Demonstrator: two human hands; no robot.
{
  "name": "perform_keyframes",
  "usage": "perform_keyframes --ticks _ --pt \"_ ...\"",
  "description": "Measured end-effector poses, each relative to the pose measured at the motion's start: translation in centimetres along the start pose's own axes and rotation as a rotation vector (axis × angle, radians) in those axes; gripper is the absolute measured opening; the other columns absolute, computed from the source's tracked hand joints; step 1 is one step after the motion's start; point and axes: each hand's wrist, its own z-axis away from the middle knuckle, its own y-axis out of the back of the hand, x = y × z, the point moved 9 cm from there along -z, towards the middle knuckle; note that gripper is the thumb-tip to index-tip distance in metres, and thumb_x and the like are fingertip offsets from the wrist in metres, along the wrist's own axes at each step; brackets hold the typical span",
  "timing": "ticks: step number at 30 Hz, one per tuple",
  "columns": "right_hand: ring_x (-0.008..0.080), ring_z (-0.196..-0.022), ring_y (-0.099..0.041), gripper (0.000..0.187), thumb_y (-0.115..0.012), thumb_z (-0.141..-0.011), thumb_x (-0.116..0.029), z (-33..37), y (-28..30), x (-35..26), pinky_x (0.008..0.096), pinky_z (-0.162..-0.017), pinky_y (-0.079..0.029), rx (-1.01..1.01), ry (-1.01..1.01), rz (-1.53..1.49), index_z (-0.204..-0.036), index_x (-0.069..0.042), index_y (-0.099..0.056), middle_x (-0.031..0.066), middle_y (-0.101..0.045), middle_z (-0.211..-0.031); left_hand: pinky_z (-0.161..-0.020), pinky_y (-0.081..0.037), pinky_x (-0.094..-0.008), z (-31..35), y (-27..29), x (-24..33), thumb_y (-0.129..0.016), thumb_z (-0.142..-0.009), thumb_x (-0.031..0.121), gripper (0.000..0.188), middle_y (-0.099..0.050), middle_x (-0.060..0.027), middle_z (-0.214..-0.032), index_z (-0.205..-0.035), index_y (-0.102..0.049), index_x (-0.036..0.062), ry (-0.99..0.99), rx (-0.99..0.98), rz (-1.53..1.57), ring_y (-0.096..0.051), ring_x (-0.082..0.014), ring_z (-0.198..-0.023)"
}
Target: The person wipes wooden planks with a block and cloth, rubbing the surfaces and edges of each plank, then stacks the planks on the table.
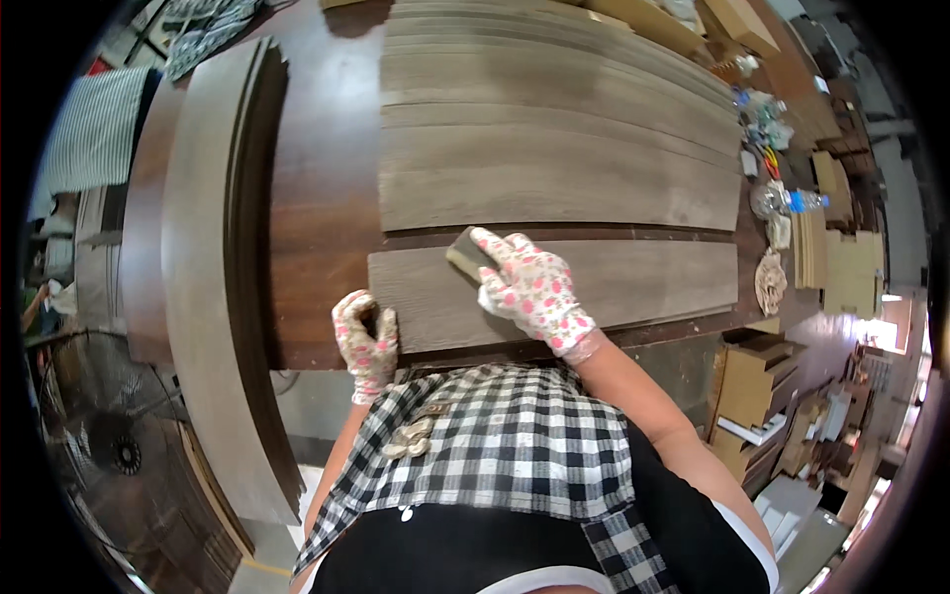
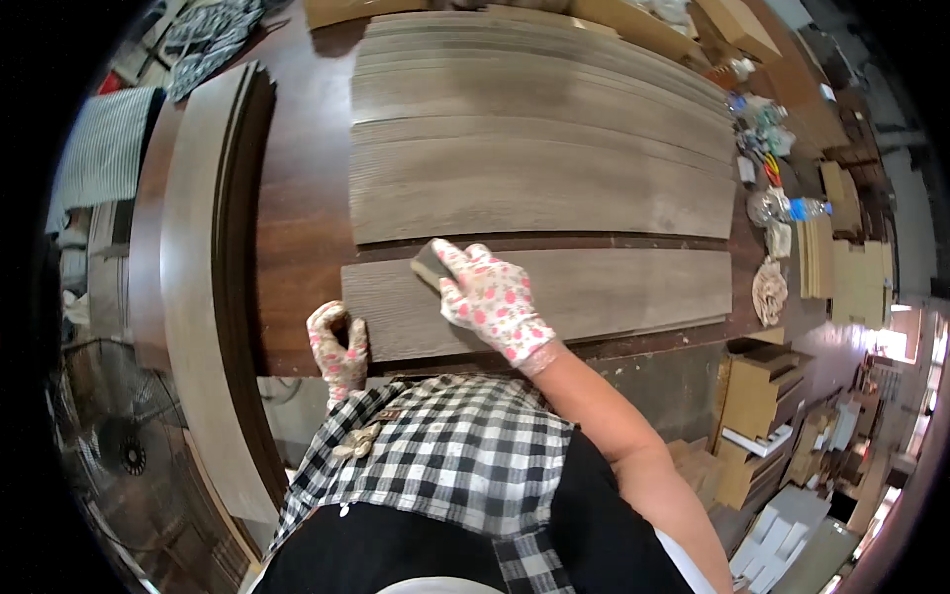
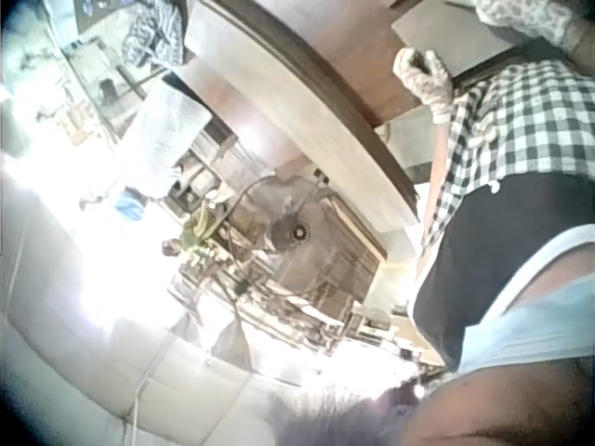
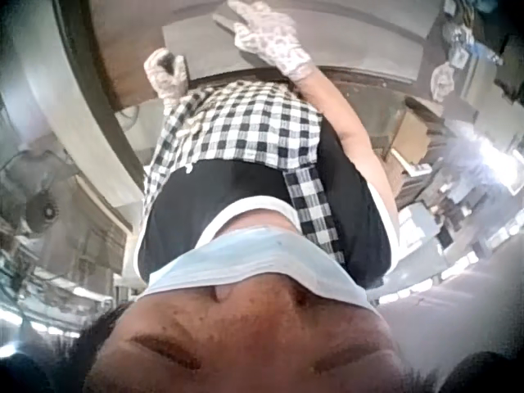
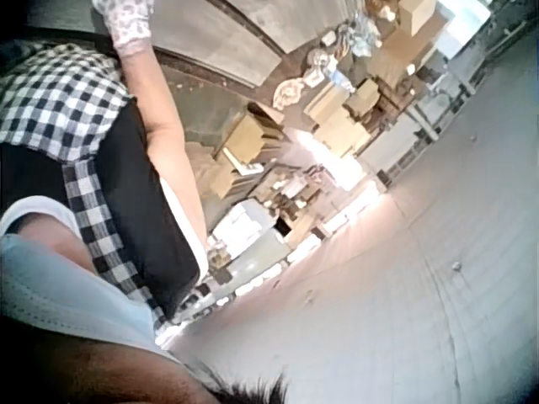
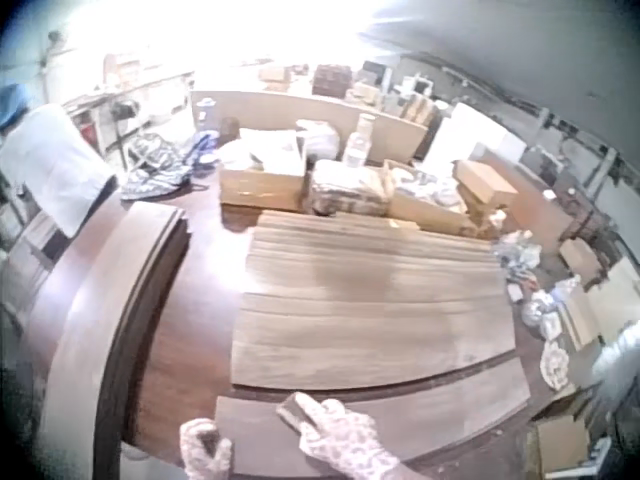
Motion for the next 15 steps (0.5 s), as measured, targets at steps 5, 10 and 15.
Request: perform_keyframes --ticks 5,10,15 --pt "0.0258 -0.097 -0.057 0.036 -0.051 -0.081 -0.023 3.9 5.9 13.5 0.0367 -0.08 -0.049 -0.07 -0.254 0.468 -0.115 -0.013 -0.056 0.0125 -0.056 -0.115 -0.082 -0.043 -0.0347 -0.3 0.9 1.3 -0.066 -0.071 0.003 0.027 -0.052 -0.0123 -0.104 -0.094 -0.053 0.0038 -0.059 -0.034 -0.159 -0.05 -0.0265 -0.097" --pt "0.0238 -0.092 -0.058 0.036 -0.05 -0.08 -0.021 1.9 5.4 6.2 0.0347 -0.073 -0.051 -0.023 -0.043 0.35 -0.115 -0.02 -0.057 0.007 -0.057 -0.113 -0.09 -0.038 -0.0424 -1.3 -0.9 7.2 -0.068 -0.067 0.008 0.031 -0.056 -0.0119 -0.105 -0.096 -0.057 0.0058 -0.409 -0.103 -0.506 -0.05 -0.0319 -0.102" --pt "0.0258 -0.092 -0.058 0.031 -0.046 -0.085 -0.027 3.8 4.1 8.5 0.0358 -0.074 -0.051 0.061 -0.059 0.164 -0.113 -0.021 -0.057 0.0064 -0.054 -0.115 -0.086 -0.04 -0.0441 1.3 -5.0 8.4 -0.067 -0.065 0.009 0.031 -0.058 -0.0117 -0.102 -0.094 -0.059 0.0079 -0.481 -0.323 -0.329 -0.052 -0.0329 -0.1"
